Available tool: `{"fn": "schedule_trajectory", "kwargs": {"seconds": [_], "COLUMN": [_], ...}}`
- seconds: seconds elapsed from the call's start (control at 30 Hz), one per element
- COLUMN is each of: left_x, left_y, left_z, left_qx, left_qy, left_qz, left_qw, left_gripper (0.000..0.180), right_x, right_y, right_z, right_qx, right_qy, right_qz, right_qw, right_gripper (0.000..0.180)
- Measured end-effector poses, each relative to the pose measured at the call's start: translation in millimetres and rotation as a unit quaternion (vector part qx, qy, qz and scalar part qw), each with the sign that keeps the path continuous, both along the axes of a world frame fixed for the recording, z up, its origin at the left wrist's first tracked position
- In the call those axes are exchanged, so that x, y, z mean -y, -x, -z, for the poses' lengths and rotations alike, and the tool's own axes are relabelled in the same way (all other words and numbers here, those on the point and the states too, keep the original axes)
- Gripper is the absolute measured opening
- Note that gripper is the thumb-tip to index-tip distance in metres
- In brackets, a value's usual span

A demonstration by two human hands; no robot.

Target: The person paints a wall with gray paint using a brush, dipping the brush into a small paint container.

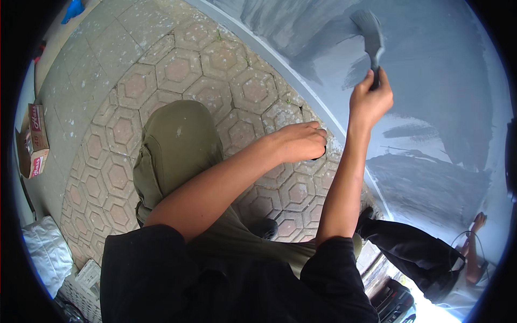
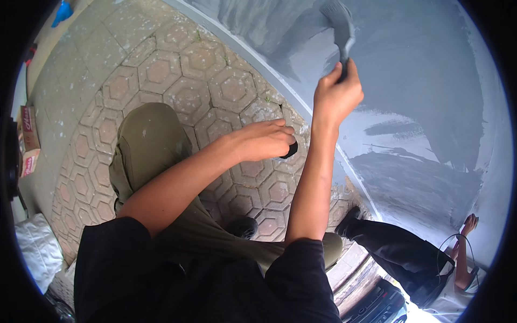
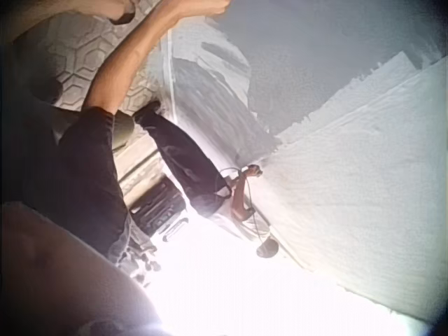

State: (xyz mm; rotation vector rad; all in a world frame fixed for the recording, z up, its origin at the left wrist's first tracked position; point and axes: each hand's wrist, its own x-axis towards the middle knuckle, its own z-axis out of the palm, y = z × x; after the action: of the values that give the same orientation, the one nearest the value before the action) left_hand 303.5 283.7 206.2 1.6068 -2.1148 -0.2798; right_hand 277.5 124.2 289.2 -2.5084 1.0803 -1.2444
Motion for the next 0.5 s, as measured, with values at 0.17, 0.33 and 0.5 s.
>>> {"fn": "schedule_trajectory", "kwargs": {"seconds": [0.17,0.33,0.5], "left_x": [2.2,1.7,2.3], "left_y": [-3.3,-2.5,-1.4], "left_z": [-0.6,-2.6,-1.8], "left_qx": [0.025,0.018,0.016], "left_qy": [0.015,0.018,0.009], "left_qz": [0.003,0.004,0.019], "left_qw": [1.0,1.0,1.0], "left_gripper": [0.01,0.01,0.011], "right_x": [4.3,8.5,11.1], "right_y": [-9.9,1.2,24.2], "right_z": [1.7,16.7,19.0], "right_qx": [0.024,-0.035,0.017], "right_qy": [-0.066,-0.036,-0.084], "right_qz": [0.014,0.019,0.057], "right_qw": [0.997,0.999,0.995], "right_gripper": [0.029,0.029,0.03]}}
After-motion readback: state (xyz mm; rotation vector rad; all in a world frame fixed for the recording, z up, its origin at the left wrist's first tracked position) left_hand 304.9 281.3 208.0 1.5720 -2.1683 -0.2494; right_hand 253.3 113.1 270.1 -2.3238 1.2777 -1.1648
